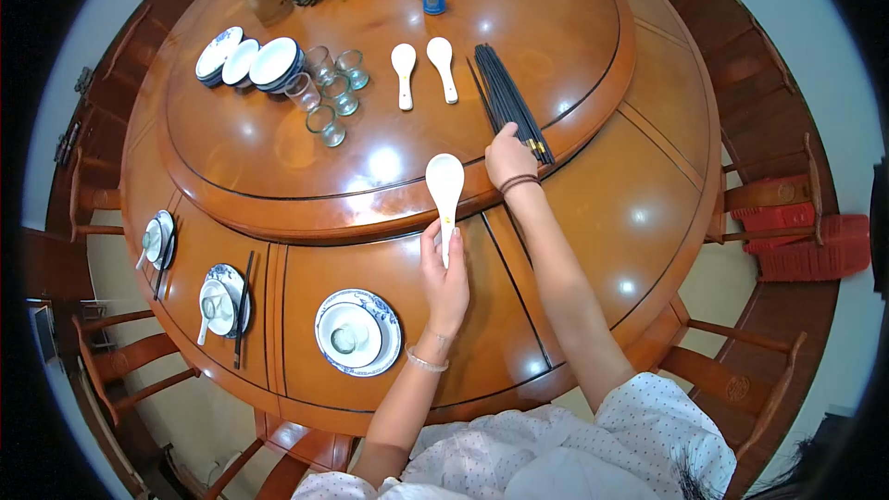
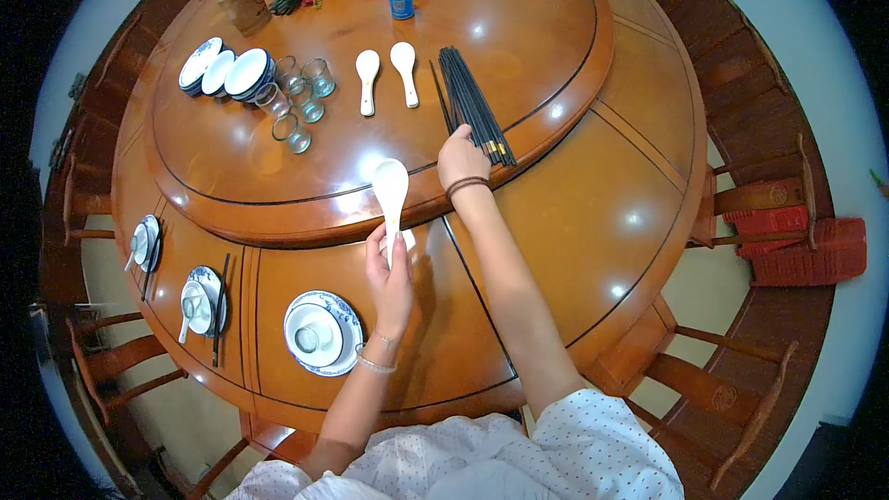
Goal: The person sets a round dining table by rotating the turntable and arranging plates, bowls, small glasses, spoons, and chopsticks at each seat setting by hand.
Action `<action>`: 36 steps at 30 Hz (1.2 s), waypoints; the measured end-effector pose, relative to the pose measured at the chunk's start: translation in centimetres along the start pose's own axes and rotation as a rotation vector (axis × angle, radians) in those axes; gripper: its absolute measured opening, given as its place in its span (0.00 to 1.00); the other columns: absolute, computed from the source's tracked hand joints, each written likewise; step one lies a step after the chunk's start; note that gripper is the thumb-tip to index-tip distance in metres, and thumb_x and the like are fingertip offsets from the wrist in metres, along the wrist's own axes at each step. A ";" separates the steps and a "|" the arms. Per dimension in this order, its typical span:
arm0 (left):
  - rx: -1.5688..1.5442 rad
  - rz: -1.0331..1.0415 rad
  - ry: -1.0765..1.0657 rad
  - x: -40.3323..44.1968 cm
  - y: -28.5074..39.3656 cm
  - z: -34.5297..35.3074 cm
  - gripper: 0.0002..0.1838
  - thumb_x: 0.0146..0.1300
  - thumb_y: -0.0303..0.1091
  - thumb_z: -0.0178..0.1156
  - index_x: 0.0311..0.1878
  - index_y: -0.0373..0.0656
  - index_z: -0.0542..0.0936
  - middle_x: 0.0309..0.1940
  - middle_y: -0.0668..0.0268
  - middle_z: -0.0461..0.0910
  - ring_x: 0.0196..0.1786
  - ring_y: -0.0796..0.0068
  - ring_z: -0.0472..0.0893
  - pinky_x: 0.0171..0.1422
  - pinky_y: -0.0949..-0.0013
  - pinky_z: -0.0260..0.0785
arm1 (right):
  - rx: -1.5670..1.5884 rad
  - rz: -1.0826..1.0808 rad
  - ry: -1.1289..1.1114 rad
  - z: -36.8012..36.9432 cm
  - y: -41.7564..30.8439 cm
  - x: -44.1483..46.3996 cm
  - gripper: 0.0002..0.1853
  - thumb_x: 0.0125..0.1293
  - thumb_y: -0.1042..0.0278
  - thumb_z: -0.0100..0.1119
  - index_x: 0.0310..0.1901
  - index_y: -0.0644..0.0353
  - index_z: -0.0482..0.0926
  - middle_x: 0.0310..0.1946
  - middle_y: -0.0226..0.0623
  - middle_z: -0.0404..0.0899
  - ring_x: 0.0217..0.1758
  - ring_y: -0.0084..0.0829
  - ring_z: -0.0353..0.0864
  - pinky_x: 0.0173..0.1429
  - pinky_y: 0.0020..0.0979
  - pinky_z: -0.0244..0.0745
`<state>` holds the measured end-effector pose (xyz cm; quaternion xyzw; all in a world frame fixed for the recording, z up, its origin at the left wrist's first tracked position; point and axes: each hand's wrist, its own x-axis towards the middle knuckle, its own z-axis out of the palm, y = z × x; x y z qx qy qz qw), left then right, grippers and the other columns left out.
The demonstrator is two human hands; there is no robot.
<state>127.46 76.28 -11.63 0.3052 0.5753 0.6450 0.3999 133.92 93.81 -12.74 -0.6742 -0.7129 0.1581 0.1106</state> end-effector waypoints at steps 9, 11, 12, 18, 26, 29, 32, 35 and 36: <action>-0.112 -0.056 -0.058 -3.1 0.8 -2.2 0.14 0.66 0.30 0.47 0.53 0.36 0.64 0.27 0.74 0.69 0.28 0.90 0.66 0.30 0.83 0.59 | 1.384 -0.181 -0.096 2.5 -0.3 -17.6 0.12 0.68 0.69 0.41 0.51 0.60 0.62 0.28 0.27 0.66 0.20 0.19 0.63 0.25 0.21 0.65; -0.138 -0.103 -0.048 -5.1 1.2 -5.1 0.14 0.66 0.29 0.48 0.53 0.35 0.64 0.32 0.71 0.70 0.34 0.88 0.69 0.37 0.82 0.63 | 1.502 -0.035 -0.290 3.4 -0.3 -22.0 0.12 0.69 0.68 0.41 0.52 0.58 0.62 0.26 0.25 0.64 0.19 0.16 0.61 0.22 0.18 0.60; -0.034 -0.025 -0.006 -6.3 1.3 -6.6 0.14 0.66 0.28 0.48 0.52 0.35 0.65 0.33 0.70 0.71 0.35 0.87 0.69 0.38 0.82 0.63 | 1.601 0.124 -0.479 3.9 -0.2 -24.0 0.12 0.69 0.68 0.41 0.53 0.56 0.62 0.24 0.23 0.63 0.17 0.12 0.58 0.19 0.14 0.55; 0.364 0.116 0.375 -13.0 1.4 -18.0 0.15 0.64 0.30 0.50 0.51 0.33 0.67 0.36 0.60 0.78 0.39 0.77 0.75 0.42 0.73 0.68 | 1.531 0.256 -0.794 6.1 0.3 -31.6 0.14 0.71 0.59 0.36 0.51 0.57 0.65 0.19 0.20 0.56 0.14 0.11 0.50 0.16 0.14 0.45; 0.886 -0.066 0.380 -16.3 0.4 -24.7 0.15 0.65 0.36 0.47 0.51 0.38 0.69 0.27 0.48 0.78 0.31 0.52 0.79 0.32 0.58 0.69 | 1.490 0.194 -0.895 8.1 -1.0 -34.8 0.13 0.72 0.59 0.33 0.43 0.58 0.66 0.19 0.23 0.57 0.14 0.14 0.53 0.17 0.16 0.50; 0.974 -0.011 0.336 -15.7 0.1 -24.6 0.16 0.65 0.35 0.46 0.53 0.38 0.69 0.28 0.48 0.78 0.30 0.52 0.79 0.32 0.58 0.69 | 1.512 0.225 -0.907 9.6 -1.6 -36.1 0.10 0.72 0.62 0.34 0.44 0.57 0.64 0.20 0.24 0.57 0.16 0.16 0.55 0.21 0.19 0.56; 1.039 0.077 0.295 -15.0 -0.8 -25.0 0.18 0.64 0.34 0.46 0.55 0.38 0.67 0.28 0.46 0.78 0.29 0.51 0.78 0.32 0.57 0.69 | 1.479 0.187 -0.892 11.4 -1.8 -37.3 0.08 0.71 0.64 0.36 0.43 0.57 0.62 0.21 0.26 0.60 0.17 0.17 0.59 0.23 0.20 0.61; 1.060 0.118 0.279 -14.2 -0.7 -24.8 0.19 0.64 0.34 0.47 0.56 0.37 0.67 0.27 0.46 0.77 0.28 0.51 0.78 0.31 0.57 0.68 | 1.425 0.095 -0.855 13.3 -2.2 -37.9 0.07 0.71 0.64 0.36 0.41 0.57 0.62 0.22 0.29 0.66 0.19 0.19 0.65 0.25 0.22 0.67; 1.064 0.112 0.278 -14.2 -0.6 -24.8 0.19 0.64 0.35 0.47 0.56 0.37 0.66 0.26 0.46 0.77 0.28 0.51 0.78 0.30 0.56 0.68 | 1.436 0.126 -0.871 13.6 -2.6 -38.1 0.07 0.71 0.64 0.36 0.41 0.58 0.62 0.23 0.29 0.67 0.19 0.19 0.66 0.25 0.22 0.68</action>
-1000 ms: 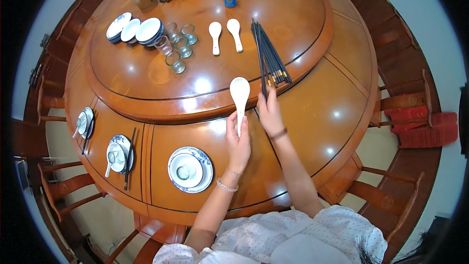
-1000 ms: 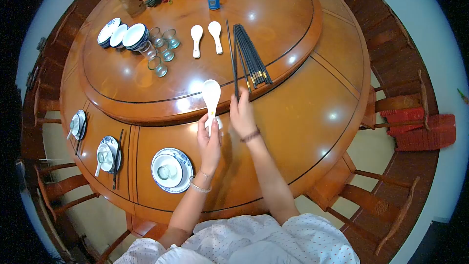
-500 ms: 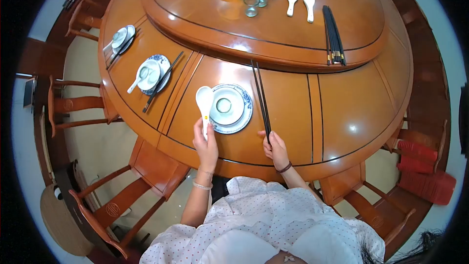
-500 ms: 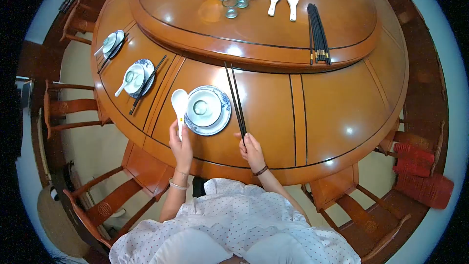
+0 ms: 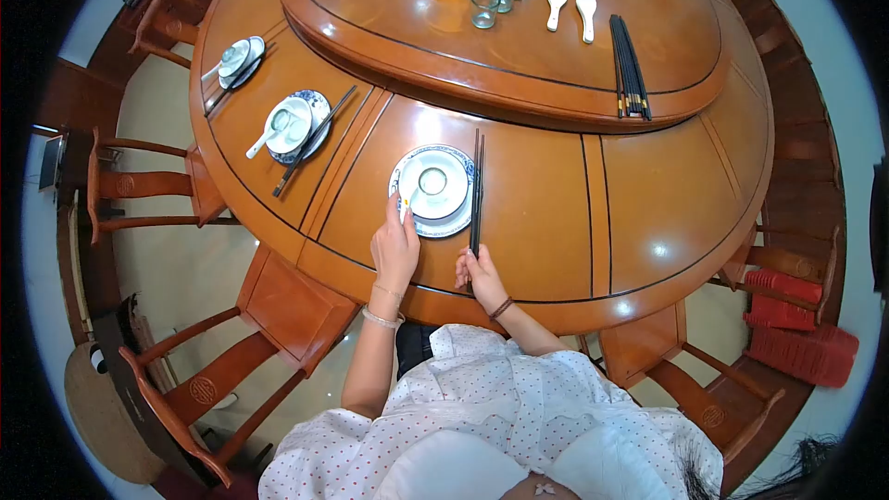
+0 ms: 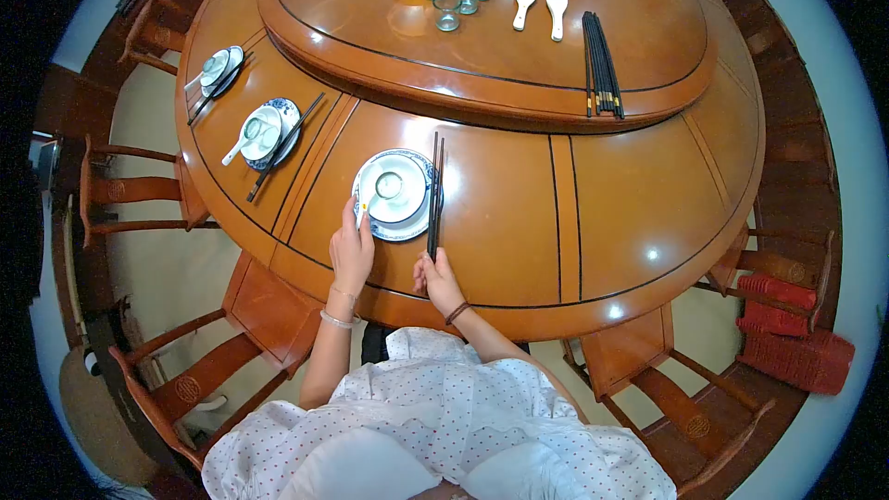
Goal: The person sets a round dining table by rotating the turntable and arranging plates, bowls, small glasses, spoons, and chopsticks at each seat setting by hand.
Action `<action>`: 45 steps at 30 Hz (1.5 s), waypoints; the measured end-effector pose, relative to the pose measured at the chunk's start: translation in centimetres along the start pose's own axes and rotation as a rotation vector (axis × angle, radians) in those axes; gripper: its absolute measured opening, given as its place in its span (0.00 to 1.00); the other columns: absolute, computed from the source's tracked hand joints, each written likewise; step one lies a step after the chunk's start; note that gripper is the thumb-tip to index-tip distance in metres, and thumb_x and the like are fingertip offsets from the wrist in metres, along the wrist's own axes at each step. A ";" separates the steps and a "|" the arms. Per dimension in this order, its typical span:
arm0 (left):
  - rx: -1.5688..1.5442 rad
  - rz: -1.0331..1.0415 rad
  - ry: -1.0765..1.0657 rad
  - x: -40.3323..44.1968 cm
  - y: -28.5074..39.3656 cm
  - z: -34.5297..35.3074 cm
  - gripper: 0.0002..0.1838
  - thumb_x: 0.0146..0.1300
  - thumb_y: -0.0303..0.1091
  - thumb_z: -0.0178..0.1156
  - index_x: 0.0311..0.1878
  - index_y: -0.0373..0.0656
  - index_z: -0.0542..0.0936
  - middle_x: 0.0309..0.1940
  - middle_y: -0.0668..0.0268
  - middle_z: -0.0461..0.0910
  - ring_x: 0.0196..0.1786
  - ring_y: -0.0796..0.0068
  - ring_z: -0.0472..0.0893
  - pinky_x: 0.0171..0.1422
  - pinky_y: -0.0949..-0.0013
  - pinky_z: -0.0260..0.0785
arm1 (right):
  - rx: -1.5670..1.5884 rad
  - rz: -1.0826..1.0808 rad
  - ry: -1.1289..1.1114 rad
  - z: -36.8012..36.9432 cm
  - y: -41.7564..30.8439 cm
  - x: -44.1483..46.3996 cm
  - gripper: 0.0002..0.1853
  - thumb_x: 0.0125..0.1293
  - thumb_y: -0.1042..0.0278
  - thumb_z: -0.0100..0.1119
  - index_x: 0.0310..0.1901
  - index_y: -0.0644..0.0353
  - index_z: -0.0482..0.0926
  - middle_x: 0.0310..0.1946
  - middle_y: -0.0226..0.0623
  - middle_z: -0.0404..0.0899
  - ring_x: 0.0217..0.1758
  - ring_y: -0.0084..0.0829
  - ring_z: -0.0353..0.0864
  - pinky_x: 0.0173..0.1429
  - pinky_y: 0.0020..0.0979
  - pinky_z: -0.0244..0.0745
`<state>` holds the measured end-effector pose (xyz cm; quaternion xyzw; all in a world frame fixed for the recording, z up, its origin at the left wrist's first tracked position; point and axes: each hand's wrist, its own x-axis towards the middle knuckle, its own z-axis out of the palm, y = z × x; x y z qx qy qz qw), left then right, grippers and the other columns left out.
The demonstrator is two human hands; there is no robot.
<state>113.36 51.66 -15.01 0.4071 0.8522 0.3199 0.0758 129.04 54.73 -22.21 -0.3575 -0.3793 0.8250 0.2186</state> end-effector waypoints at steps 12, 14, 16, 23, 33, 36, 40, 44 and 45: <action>0.168 0.058 -0.084 0.6 -1.1 -0.1 0.17 0.63 0.38 0.49 0.53 0.41 0.68 0.24 0.49 0.78 0.27 0.51 0.78 0.29 0.56 0.69 | 0.056 0.079 -0.095 1.7 1.8 3.1 0.09 0.71 0.63 0.33 0.39 0.59 0.58 0.30 0.44 0.76 0.25 0.27 0.75 0.33 0.27 0.72; 0.163 0.066 -0.088 0.8 -1.3 0.0 0.17 0.63 0.38 0.50 0.53 0.41 0.69 0.25 0.49 0.78 0.27 0.51 0.78 0.30 0.56 0.69 | 0.057 0.151 -0.169 1.4 1.7 3.8 0.12 0.72 0.60 0.33 0.40 0.62 0.60 0.35 0.49 0.78 0.32 0.34 0.78 0.39 0.32 0.74; 0.161 0.076 -0.092 0.9 -1.3 -0.2 0.18 0.62 0.39 0.50 0.52 0.41 0.69 0.25 0.49 0.78 0.28 0.50 0.78 0.30 0.55 0.69 | 0.068 0.222 -0.158 1.5 0.5 3.9 0.14 0.72 0.59 0.32 0.41 0.64 0.62 0.36 0.51 0.78 0.35 0.36 0.79 0.41 0.33 0.75; 0.039 -0.072 -0.105 -0.3 0.0 -1.3 0.21 0.62 0.40 0.52 0.55 0.40 0.67 0.23 0.52 0.77 0.26 0.56 0.78 0.30 0.60 0.68 | 0.035 0.387 -0.202 1.2 -1.0 4.6 0.20 0.71 0.55 0.33 0.47 0.65 0.66 0.40 0.49 0.78 0.43 0.36 0.80 0.47 0.33 0.75; -0.316 -0.370 -0.004 -7.1 -2.7 1.0 0.22 0.67 0.40 0.44 0.58 0.36 0.62 0.25 0.61 0.77 0.27 0.68 0.77 0.31 0.67 0.67 | -0.040 0.462 -0.269 0.6 -2.0 4.7 0.24 0.70 0.52 0.33 0.54 0.65 0.66 0.46 0.46 0.76 0.48 0.34 0.78 0.51 0.30 0.74; -0.335 -0.378 -0.333 -7.0 -3.0 1.1 0.20 0.69 0.43 0.40 0.52 0.36 0.67 0.29 0.61 0.77 0.22 0.76 0.75 0.26 0.74 0.68 | -0.066 0.462 -0.285 0.6 -2.0 4.9 0.25 0.70 0.50 0.34 0.54 0.65 0.67 0.46 0.45 0.77 0.48 0.33 0.78 0.51 0.30 0.74; -0.445 -0.385 -0.380 -6.8 -2.8 1.6 0.20 0.69 0.44 0.40 0.52 0.37 0.68 0.31 0.62 0.78 0.22 0.79 0.75 0.25 0.77 0.67 | -0.099 0.457 -0.281 0.4 -2.0 5.0 0.25 0.70 0.50 0.35 0.53 0.65 0.69 0.45 0.43 0.77 0.47 0.31 0.79 0.51 0.30 0.74; -0.650 -0.505 -0.407 -6.7 -3.2 1.9 0.20 0.69 0.45 0.41 0.52 0.40 0.68 0.32 0.63 0.78 0.22 0.82 0.75 0.22 0.80 0.64 | -0.111 0.441 -0.307 0.1 -1.5 5.3 0.26 0.69 0.49 0.37 0.52 0.65 0.70 0.44 0.42 0.77 0.43 0.29 0.79 0.48 0.27 0.75; -0.648 -0.500 -0.404 -6.7 -3.2 1.9 0.20 0.69 0.45 0.41 0.52 0.40 0.68 0.32 0.64 0.78 0.22 0.83 0.75 0.22 0.81 0.64 | -0.117 0.434 -0.319 0.2 -1.6 5.4 0.26 0.69 0.48 0.38 0.51 0.65 0.70 0.44 0.43 0.78 0.42 0.29 0.80 0.47 0.26 0.75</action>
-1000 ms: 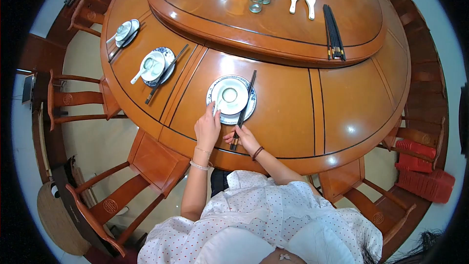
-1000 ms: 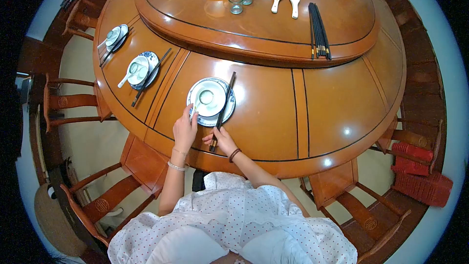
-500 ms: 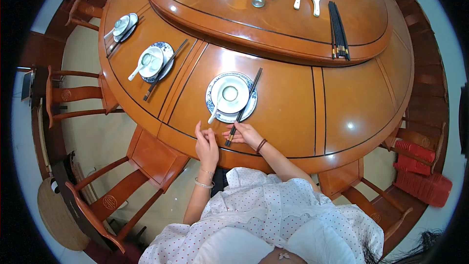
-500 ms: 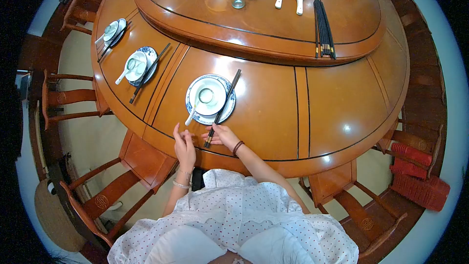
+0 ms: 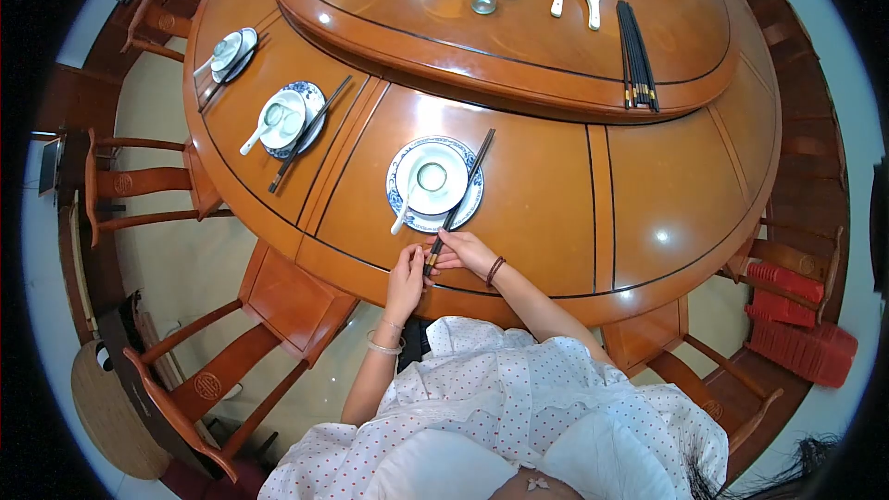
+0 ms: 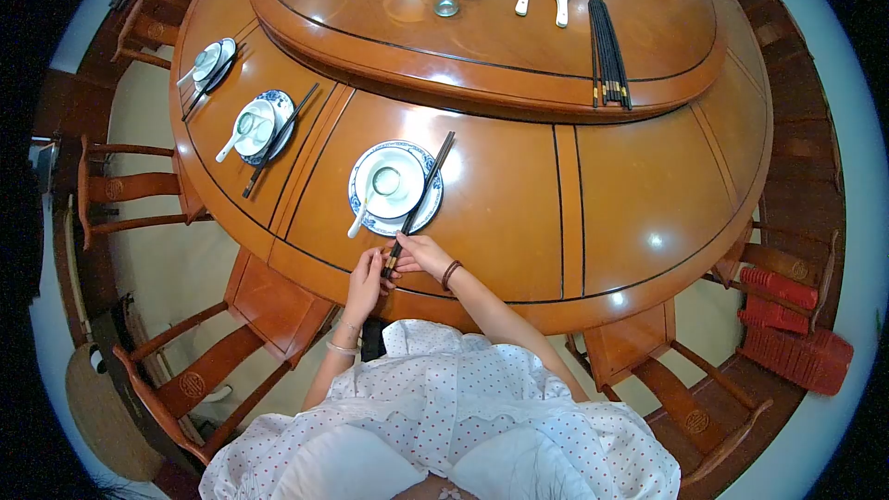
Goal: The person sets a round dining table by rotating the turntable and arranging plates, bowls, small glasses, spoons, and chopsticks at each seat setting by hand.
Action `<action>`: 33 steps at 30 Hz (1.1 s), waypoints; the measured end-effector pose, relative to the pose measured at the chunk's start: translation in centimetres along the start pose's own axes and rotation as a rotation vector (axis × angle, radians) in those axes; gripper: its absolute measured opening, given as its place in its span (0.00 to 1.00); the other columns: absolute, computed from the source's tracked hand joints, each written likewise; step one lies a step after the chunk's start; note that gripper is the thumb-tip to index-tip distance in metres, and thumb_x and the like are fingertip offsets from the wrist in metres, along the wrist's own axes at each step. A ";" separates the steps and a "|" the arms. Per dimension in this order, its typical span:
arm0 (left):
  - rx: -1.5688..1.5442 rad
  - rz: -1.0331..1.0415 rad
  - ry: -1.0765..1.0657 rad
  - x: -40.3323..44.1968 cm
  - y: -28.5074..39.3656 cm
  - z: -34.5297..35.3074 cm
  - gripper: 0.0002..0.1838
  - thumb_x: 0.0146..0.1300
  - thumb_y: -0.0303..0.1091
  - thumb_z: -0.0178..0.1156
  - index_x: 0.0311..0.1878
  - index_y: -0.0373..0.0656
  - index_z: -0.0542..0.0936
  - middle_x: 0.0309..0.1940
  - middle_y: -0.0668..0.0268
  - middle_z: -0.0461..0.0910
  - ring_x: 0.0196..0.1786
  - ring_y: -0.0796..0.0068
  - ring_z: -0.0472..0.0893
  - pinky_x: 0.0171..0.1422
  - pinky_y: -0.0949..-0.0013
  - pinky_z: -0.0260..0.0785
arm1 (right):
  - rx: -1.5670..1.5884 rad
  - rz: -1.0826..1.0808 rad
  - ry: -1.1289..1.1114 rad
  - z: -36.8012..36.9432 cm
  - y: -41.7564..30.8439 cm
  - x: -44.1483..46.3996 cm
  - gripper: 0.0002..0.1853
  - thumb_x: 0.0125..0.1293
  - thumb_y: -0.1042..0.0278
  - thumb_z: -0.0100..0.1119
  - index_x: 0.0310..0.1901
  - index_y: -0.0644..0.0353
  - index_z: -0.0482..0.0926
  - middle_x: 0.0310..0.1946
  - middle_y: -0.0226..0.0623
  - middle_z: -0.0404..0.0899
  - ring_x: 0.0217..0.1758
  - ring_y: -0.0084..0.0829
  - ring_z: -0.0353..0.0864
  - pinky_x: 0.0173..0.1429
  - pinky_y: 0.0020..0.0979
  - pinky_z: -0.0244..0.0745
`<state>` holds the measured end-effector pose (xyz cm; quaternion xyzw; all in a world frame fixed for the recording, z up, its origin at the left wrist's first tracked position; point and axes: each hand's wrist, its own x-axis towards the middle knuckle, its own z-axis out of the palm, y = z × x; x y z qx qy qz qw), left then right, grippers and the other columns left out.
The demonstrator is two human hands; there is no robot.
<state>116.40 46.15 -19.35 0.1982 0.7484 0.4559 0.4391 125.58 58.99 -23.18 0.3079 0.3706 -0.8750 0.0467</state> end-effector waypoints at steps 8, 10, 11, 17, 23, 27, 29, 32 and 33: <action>0.085 -0.022 0.075 -0.9 0.4 -1.0 0.19 0.69 0.44 0.40 0.48 0.37 0.70 0.21 0.65 0.76 0.20 0.83 0.72 0.21 0.80 0.62 | -0.718 0.066 0.203 -1.8 -5.0 -4.5 0.29 0.61 0.40 0.49 0.26 0.65 0.79 0.14 0.38 0.76 0.15 0.26 0.75 0.21 0.25 0.70; 0.123 0.003 0.099 -1.4 -0.2 -1.6 0.18 0.69 0.44 0.41 0.45 0.37 0.71 0.19 0.65 0.75 0.19 0.83 0.71 0.22 0.79 0.62 | -0.994 -0.335 0.605 -4.2 -7.9 -4.7 0.21 0.60 0.49 0.51 0.27 0.62 0.80 0.17 0.47 0.76 0.19 0.39 0.77 0.28 0.36 0.71; 0.155 0.086 0.153 -1.5 -0.5 -1.9 0.18 0.69 0.43 0.42 0.41 0.36 0.72 0.18 0.66 0.74 0.19 0.82 0.70 0.23 0.78 0.62 | -1.000 -0.511 0.788 -3.6 -11.3 -5.7 0.18 0.61 0.54 0.51 0.28 0.62 0.80 0.19 0.49 0.76 0.22 0.44 0.77 0.29 0.38 0.71; 0.238 0.140 0.241 -2.7 1.7 -2.6 0.19 0.66 0.37 0.47 0.22 0.35 0.72 0.12 0.68 0.68 0.18 0.82 0.67 0.23 0.76 0.58 | -1.471 -0.955 0.950 -8.0 -20.5 -1.2 0.23 0.58 0.72 0.49 0.57 0.62 0.65 0.59 0.44 0.65 0.65 0.40 0.60 0.65 0.37 0.56; 0.271 0.157 0.253 -3.6 3.5 -2.3 0.19 0.63 0.34 0.51 0.18 0.35 0.70 0.12 0.68 0.68 0.18 0.83 0.66 0.23 0.75 0.57 | -1.805 -0.273 1.091 -12.2 -19.4 0.7 0.38 0.56 0.76 0.46 0.68 0.57 0.43 0.70 0.32 0.39 0.73 0.29 0.40 0.71 0.49 0.39; 0.236 0.167 0.210 -3.4 4.7 -1.6 0.18 0.63 0.33 0.51 0.19 0.34 0.71 0.13 0.68 0.70 0.19 0.83 0.69 0.25 0.76 0.60 | -1.797 -0.356 1.105 -12.8 -19.0 0.4 0.39 0.54 0.77 0.48 0.68 0.56 0.44 0.70 0.32 0.40 0.73 0.29 0.41 0.71 0.49 0.38; 0.222 0.203 0.219 -3.1 5.1 -1.3 0.17 0.63 0.34 0.52 0.19 0.35 0.72 0.12 0.68 0.70 0.17 0.82 0.67 0.23 0.76 0.58 | -1.782 -0.389 1.084 -13.0 -19.0 0.1 0.39 0.53 0.78 0.48 0.67 0.57 0.45 0.70 0.32 0.41 0.72 0.30 0.41 0.70 0.49 0.38; 0.210 0.259 0.226 -2.7 5.8 -1.2 0.17 0.62 0.34 0.53 0.19 0.36 0.74 0.12 0.67 0.70 0.15 0.81 0.67 0.21 0.75 0.58 | -1.769 -0.372 1.079 -13.5 -19.2 -0.5 0.40 0.51 0.79 0.50 0.67 0.56 0.45 0.70 0.32 0.42 0.72 0.29 0.43 0.71 0.48 0.39; 0.216 0.269 0.214 -2.6 6.0 -1.2 0.17 0.62 0.34 0.53 0.19 0.36 0.74 0.12 0.67 0.71 0.15 0.81 0.68 0.21 0.75 0.58 | -1.754 -0.387 1.069 -13.8 -19.2 -0.8 0.41 0.50 0.80 0.50 0.67 0.56 0.45 0.70 0.31 0.42 0.72 0.29 0.43 0.71 0.48 0.38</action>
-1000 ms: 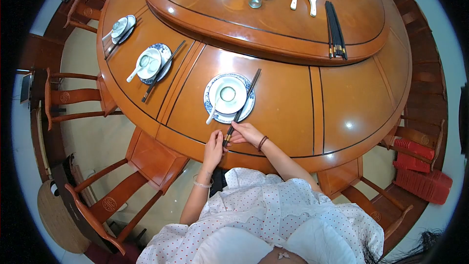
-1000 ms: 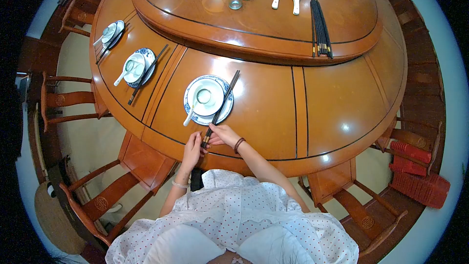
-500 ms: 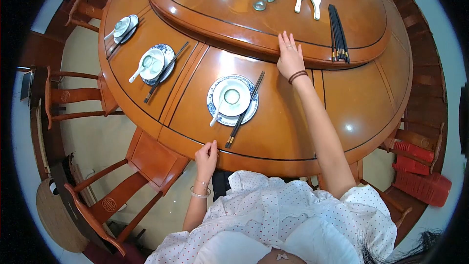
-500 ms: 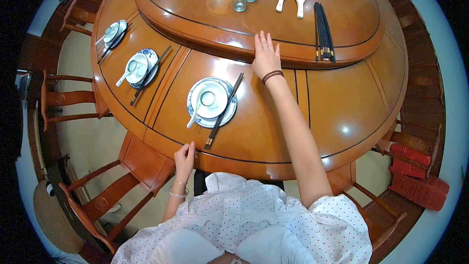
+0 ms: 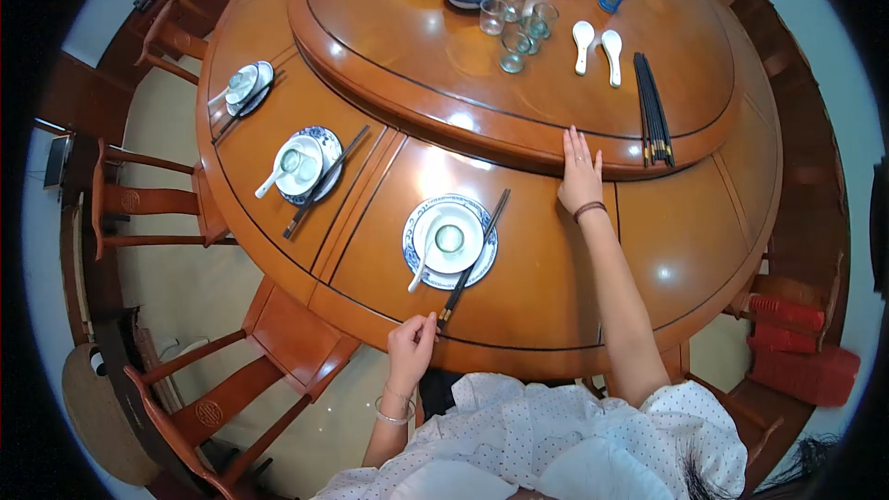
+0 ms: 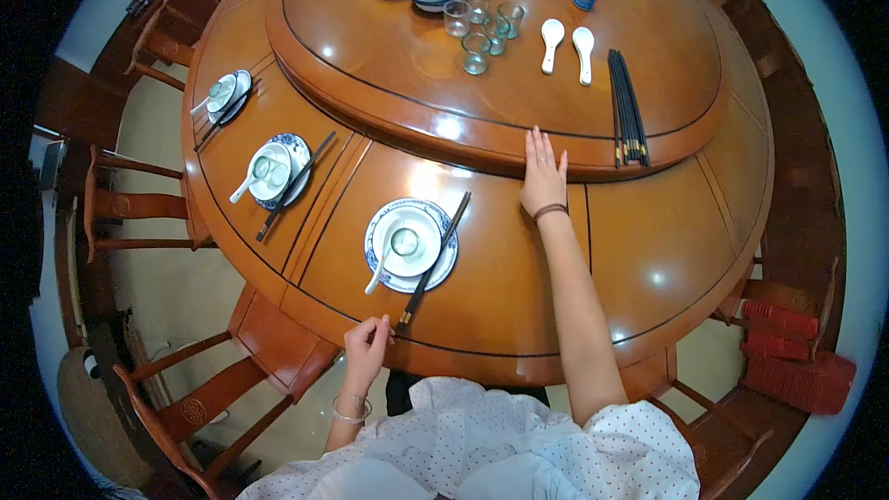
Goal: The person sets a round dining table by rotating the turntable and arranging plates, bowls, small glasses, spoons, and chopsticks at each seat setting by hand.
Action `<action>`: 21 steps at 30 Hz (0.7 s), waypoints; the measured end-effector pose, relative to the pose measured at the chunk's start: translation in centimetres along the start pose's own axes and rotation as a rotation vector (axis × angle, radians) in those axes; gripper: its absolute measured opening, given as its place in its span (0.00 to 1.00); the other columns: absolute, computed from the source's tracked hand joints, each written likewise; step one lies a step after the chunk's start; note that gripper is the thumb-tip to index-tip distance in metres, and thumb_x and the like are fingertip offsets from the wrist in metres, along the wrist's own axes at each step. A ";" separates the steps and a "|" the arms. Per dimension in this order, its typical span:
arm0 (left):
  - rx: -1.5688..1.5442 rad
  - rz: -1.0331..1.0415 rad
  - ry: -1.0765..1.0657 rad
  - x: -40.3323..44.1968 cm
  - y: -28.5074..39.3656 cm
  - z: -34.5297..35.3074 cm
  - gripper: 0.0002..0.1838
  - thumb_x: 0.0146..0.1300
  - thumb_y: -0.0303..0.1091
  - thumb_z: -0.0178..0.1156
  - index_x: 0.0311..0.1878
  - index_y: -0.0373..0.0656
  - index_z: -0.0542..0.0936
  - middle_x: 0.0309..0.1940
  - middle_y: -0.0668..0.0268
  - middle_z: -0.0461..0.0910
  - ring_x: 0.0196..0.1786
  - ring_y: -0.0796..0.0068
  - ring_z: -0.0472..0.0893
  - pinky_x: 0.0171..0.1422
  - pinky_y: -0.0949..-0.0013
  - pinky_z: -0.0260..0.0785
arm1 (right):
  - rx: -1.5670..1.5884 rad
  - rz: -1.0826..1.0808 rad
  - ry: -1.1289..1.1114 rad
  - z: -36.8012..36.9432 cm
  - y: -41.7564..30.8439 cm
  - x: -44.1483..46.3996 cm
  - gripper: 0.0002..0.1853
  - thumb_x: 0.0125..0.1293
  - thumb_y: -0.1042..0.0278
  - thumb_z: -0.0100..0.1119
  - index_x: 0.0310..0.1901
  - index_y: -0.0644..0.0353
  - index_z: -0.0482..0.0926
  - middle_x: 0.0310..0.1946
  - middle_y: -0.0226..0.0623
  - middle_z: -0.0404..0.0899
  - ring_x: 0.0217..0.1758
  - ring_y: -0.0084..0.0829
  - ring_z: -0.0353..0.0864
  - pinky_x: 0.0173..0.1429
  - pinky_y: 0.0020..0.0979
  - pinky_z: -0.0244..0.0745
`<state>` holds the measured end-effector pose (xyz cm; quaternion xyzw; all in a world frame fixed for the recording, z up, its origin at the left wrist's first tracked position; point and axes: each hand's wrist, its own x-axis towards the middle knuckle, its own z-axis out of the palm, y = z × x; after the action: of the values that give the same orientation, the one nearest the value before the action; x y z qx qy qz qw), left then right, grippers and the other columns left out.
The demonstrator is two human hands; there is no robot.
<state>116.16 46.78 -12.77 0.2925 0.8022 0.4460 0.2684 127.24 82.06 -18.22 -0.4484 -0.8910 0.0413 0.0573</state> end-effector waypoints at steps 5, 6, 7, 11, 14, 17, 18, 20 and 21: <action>-0.096 -0.067 -0.121 1.0 1.4 2.4 0.16 0.62 0.35 0.53 0.22 0.34 0.76 0.14 0.66 0.74 0.17 0.80 0.72 0.23 0.76 0.62 | -0.008 -0.028 -0.027 -0.4 2.4 -0.3 0.42 0.49 0.80 0.50 0.67 0.56 0.44 0.70 0.31 0.40 0.72 0.29 0.41 0.71 0.47 0.39; -0.121 -0.080 -0.182 1.1 2.5 3.1 0.16 0.63 0.36 0.53 0.24 0.34 0.76 0.15 0.65 0.75 0.18 0.80 0.74 0.24 0.76 0.64 | -0.025 -0.030 -0.024 -0.5 3.0 -0.4 0.42 0.49 0.80 0.51 0.67 0.57 0.44 0.70 0.31 0.40 0.72 0.29 0.41 0.71 0.47 0.39; -0.161 -0.035 -0.212 1.1 3.0 4.1 0.16 0.63 0.37 0.53 0.24 0.35 0.76 0.16 0.65 0.76 0.19 0.81 0.74 0.24 0.76 0.64 | -0.042 -0.031 -0.024 -0.6 3.7 -0.4 0.42 0.49 0.80 0.51 0.67 0.57 0.44 0.70 0.31 0.40 0.72 0.29 0.41 0.71 0.47 0.39; -0.116 0.097 -0.329 1.8 5.8 7.5 0.15 0.62 0.36 0.54 0.23 0.36 0.76 0.14 0.65 0.74 0.18 0.78 0.72 0.23 0.74 0.62 | -0.064 -0.047 -0.013 -1.0 6.9 -0.9 0.43 0.49 0.80 0.52 0.67 0.57 0.44 0.70 0.31 0.40 0.73 0.29 0.40 0.71 0.47 0.39; -0.070 0.223 -0.363 3.2 7.1 9.7 0.14 0.62 0.35 0.54 0.23 0.36 0.76 0.14 0.65 0.73 0.17 0.77 0.72 0.23 0.74 0.61 | -0.043 -0.053 -0.017 -1.1 9.4 -0.9 0.42 0.50 0.79 0.52 0.67 0.56 0.44 0.70 0.32 0.40 0.73 0.31 0.39 0.72 0.47 0.38; -0.073 0.300 -0.311 4.9 8.4 11.2 0.14 0.62 0.35 0.54 0.23 0.37 0.76 0.14 0.64 0.72 0.17 0.75 0.72 0.22 0.73 0.61 | -0.068 -0.087 0.007 -0.7 12.8 -0.9 0.42 0.50 0.80 0.52 0.67 0.56 0.44 0.70 0.32 0.40 0.73 0.32 0.40 0.72 0.47 0.37; -0.068 0.307 -0.283 5.4 8.9 11.5 0.13 0.62 0.34 0.54 0.24 0.37 0.76 0.14 0.64 0.72 0.16 0.75 0.71 0.22 0.73 0.61 | -0.016 -0.100 0.001 -1.1 13.8 -1.0 0.43 0.49 0.80 0.52 0.67 0.56 0.44 0.70 0.33 0.40 0.72 0.33 0.40 0.72 0.47 0.37; -0.067 0.225 -0.226 6.5 9.3 11.9 0.12 0.62 0.33 0.53 0.26 0.36 0.77 0.14 0.64 0.74 0.18 0.79 0.72 0.23 0.75 0.62 | -0.037 -0.117 0.008 -0.7 16.3 -0.8 0.43 0.48 0.81 0.52 0.67 0.56 0.44 0.70 0.33 0.40 0.72 0.33 0.40 0.72 0.47 0.37; -0.079 0.207 -0.180 6.8 9.4 12.1 0.12 0.62 0.33 0.53 0.27 0.36 0.77 0.15 0.64 0.74 0.18 0.80 0.73 0.23 0.76 0.62 | -0.063 -0.131 0.017 -0.9 17.5 -0.7 0.43 0.48 0.81 0.52 0.67 0.55 0.44 0.70 0.34 0.41 0.72 0.33 0.41 0.72 0.47 0.37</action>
<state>122.06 62.40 -11.32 0.4018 0.7221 0.4746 0.3031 141.67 91.89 -19.58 -0.3909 -0.9189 0.0057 0.0535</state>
